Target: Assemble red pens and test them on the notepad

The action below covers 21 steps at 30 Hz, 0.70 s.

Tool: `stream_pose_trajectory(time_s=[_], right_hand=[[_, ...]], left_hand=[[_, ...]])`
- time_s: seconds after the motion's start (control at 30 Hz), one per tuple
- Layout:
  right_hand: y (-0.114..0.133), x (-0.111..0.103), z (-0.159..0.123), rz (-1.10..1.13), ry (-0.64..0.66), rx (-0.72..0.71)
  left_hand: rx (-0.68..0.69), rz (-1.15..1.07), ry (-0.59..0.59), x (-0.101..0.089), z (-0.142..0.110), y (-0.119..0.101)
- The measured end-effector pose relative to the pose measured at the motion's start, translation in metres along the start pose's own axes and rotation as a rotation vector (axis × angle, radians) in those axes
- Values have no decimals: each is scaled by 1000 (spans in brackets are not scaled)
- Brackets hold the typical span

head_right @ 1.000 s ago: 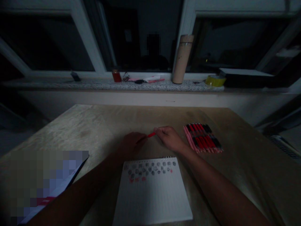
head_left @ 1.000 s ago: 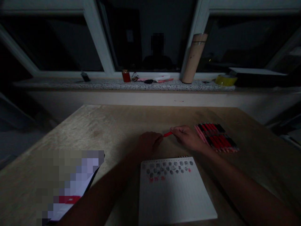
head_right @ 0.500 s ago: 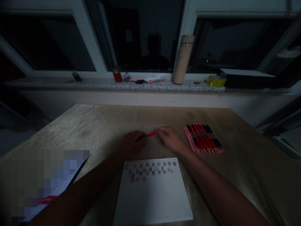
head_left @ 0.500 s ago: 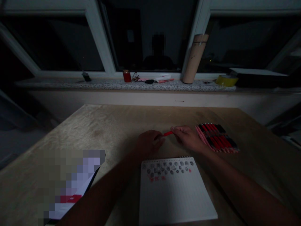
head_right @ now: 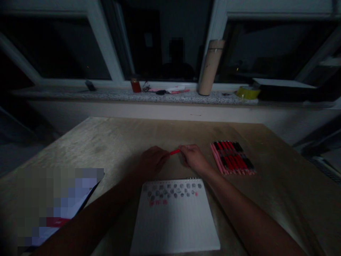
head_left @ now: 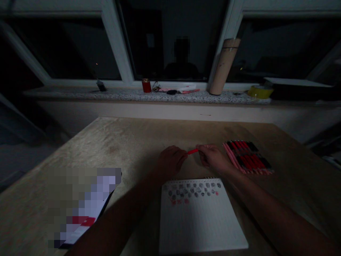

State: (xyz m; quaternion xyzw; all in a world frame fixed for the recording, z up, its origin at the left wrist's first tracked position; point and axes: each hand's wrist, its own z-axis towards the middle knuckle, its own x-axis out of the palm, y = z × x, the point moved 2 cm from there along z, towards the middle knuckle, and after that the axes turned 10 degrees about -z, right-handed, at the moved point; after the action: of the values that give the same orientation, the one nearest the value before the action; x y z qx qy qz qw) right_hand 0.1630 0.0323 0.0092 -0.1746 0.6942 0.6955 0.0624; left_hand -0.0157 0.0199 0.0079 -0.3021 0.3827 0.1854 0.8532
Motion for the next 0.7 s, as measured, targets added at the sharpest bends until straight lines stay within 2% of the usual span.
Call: stream_pose_trajectory(time_s=[0.13,0.27,0.37,0.5,0.6,0.7], right_hand=[[1,2,0,85,-9,16],[7,6,-3,90,18,-106],[7,10,-7,-15,47,-242],[5,18,-14,-311,48,-412],[5,23,-19,-497,54,-513],[6,23,-22,-558,10,-618]], left_hand=[[-61,-23,-19,1,1,-1],[-248,-174,-19,4,1,-3],[-394,-439,-120,5,1,-1],[-555,-801,-278,4,3,4],[-624,-1070,-346,6,6,9],[-649,-1355,-371,12,6,13]])
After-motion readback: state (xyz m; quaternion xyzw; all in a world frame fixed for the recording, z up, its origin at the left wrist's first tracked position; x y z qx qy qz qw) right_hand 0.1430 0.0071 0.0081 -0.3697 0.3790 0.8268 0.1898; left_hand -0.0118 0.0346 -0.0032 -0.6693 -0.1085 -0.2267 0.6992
